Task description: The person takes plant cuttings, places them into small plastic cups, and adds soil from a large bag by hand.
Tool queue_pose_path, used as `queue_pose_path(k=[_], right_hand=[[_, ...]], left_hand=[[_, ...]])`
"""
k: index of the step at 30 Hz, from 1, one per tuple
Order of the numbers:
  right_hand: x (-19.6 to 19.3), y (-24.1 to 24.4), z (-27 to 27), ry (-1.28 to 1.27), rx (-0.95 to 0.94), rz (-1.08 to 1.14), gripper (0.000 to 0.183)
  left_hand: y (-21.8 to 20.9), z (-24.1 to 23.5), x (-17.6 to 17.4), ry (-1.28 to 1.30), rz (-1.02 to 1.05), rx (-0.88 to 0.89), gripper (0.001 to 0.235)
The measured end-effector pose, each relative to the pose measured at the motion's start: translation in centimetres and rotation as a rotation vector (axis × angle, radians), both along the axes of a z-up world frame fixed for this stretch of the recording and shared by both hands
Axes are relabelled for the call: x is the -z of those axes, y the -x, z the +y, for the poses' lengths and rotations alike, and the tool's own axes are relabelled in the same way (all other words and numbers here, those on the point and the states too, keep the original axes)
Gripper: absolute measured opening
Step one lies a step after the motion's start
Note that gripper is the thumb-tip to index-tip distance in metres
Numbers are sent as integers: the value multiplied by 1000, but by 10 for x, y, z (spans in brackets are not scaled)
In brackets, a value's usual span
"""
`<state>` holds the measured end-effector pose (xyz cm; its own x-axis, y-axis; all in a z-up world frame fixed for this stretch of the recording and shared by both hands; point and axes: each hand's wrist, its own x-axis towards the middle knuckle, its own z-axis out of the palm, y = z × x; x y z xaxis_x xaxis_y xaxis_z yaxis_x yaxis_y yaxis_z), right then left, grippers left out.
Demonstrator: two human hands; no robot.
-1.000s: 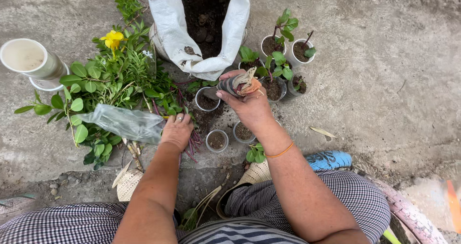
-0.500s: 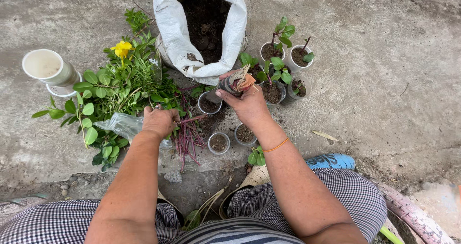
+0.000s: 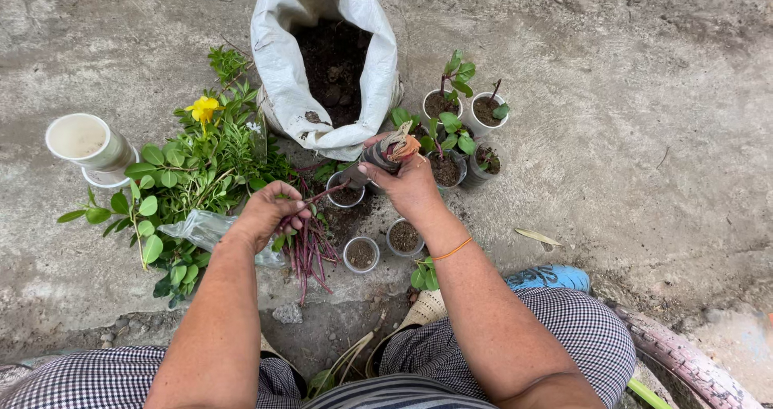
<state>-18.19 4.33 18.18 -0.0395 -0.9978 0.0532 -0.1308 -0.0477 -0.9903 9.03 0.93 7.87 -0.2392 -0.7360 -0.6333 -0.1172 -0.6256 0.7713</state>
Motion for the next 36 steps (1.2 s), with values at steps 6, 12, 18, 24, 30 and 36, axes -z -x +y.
queue_pose_path(k=[6,12,18,24,30,36], right_hand=[[3,1,0,33,5,36,33],[2,0,2,16,-4,17,34],[3,1,1,42,-6,28,34],[2,1,2,20,-7,6,35],[1,2,2,21,-14,-9,34],[4,1,2,-6,-7,-30,35]], left_hand=[[1,-3,1,-51,296,-61,15],[-3,-6,10,-40,434,-111,35],[-3,-3,14,15,504,-163,38],[10,-4,13,38,382,-277,27],[9,-6,25,71,391,-249,24],[12,-4,7,101,405,-239,27]])
